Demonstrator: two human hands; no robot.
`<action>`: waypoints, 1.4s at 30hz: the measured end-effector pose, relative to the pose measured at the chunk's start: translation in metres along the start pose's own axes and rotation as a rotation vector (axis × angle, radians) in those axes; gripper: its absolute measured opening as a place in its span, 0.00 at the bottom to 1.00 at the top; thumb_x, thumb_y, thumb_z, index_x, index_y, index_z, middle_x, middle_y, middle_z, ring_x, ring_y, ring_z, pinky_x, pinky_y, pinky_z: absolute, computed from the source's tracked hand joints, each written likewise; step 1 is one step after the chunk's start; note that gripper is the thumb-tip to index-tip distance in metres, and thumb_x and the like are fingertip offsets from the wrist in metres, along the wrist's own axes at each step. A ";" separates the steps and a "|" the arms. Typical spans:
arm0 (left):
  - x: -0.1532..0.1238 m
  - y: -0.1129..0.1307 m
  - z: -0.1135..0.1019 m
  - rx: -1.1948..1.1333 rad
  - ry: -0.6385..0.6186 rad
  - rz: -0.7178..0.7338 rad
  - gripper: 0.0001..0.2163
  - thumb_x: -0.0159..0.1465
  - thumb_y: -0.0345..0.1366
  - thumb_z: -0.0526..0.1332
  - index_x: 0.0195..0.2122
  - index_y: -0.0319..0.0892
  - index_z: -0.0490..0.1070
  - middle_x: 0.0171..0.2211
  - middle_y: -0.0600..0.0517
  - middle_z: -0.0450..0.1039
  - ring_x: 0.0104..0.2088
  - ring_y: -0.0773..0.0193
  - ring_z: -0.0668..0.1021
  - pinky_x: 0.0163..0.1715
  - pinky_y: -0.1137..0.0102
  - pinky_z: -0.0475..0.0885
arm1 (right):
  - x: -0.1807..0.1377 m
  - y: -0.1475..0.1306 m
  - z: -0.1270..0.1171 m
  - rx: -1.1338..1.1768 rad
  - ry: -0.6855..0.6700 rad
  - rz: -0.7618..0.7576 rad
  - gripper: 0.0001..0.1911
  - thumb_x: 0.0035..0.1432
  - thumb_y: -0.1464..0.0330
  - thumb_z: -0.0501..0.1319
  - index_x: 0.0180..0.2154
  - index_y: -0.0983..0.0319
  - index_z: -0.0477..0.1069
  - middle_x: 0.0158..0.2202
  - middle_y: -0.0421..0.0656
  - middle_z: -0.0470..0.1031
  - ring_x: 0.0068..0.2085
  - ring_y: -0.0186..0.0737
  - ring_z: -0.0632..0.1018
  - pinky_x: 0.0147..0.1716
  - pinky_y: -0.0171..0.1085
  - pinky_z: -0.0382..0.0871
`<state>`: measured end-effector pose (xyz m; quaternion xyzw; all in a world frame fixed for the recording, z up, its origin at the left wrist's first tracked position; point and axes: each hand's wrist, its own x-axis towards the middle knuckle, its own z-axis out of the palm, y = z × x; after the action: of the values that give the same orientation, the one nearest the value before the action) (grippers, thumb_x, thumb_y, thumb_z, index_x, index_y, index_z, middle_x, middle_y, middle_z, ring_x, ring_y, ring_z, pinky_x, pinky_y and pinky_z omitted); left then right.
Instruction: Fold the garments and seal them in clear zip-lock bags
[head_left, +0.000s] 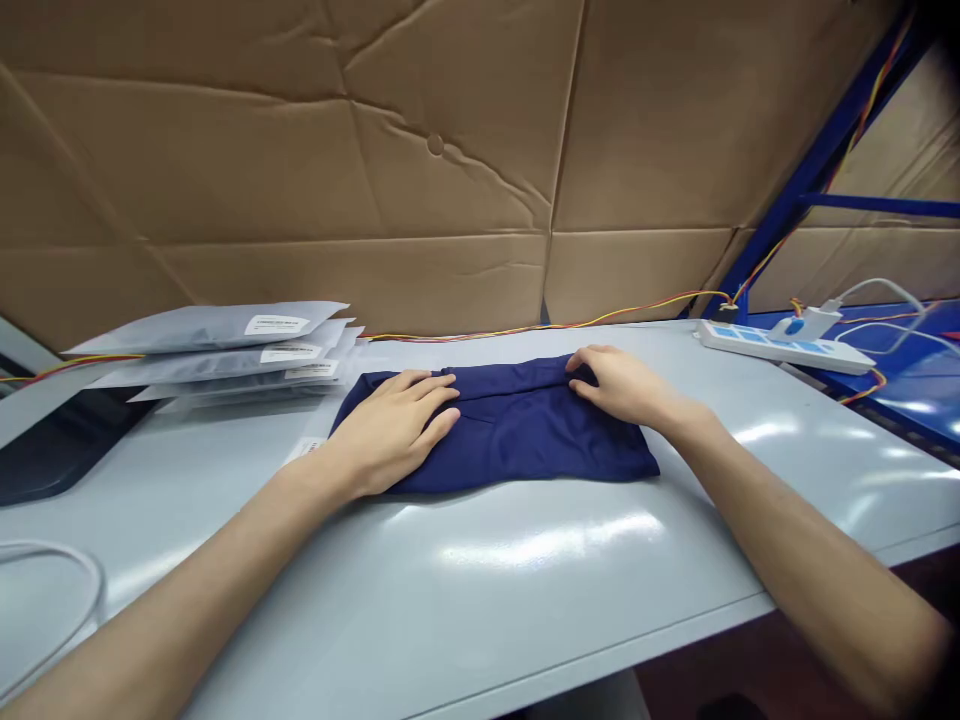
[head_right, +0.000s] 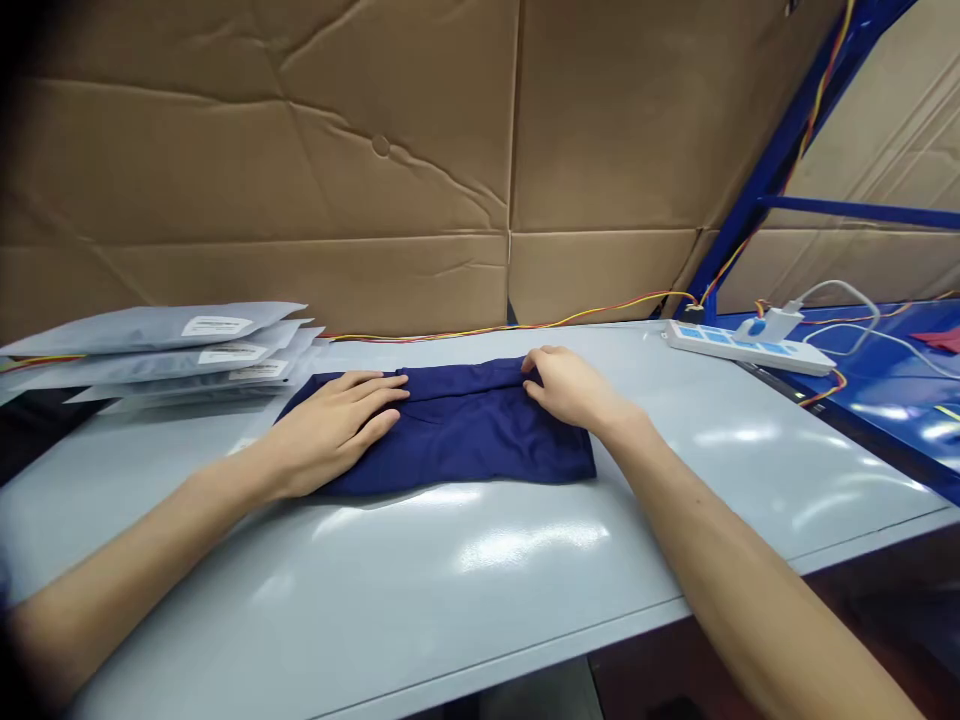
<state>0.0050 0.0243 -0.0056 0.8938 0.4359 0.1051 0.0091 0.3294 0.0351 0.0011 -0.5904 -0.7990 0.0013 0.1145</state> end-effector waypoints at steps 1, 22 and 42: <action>0.000 0.000 0.000 -0.004 -0.008 -0.002 0.26 0.74 0.48 0.44 0.62 0.41 0.71 0.65 0.48 0.69 0.68 0.49 0.63 0.67 0.51 0.59 | 0.000 0.000 0.001 -0.003 -0.009 -0.006 0.12 0.63 0.69 0.58 0.47 0.62 0.75 0.50 0.52 0.79 0.52 0.52 0.77 0.54 0.46 0.70; -0.003 0.015 -0.014 0.047 0.063 0.070 0.09 0.66 0.39 0.59 0.43 0.46 0.76 0.40 0.50 0.81 0.45 0.50 0.74 0.53 0.53 0.68 | -0.009 -0.013 -0.021 0.058 -0.074 0.030 0.04 0.54 0.72 0.59 0.33 0.58 0.71 0.35 0.44 0.78 0.40 0.44 0.76 0.36 0.37 0.67; -0.001 0.014 -0.011 0.142 0.320 0.104 0.14 0.71 0.40 0.52 0.45 0.43 0.76 0.45 0.45 0.79 0.50 0.50 0.75 0.55 0.53 0.69 | -0.004 -0.024 -0.005 0.021 0.099 -0.097 0.12 0.68 0.64 0.56 0.46 0.61 0.74 0.44 0.50 0.79 0.49 0.51 0.76 0.50 0.45 0.69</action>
<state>0.0132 0.0144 0.0064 0.8854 0.3912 0.2154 -0.1292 0.3088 0.0231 0.0086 -0.5490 -0.8201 -0.0251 0.1597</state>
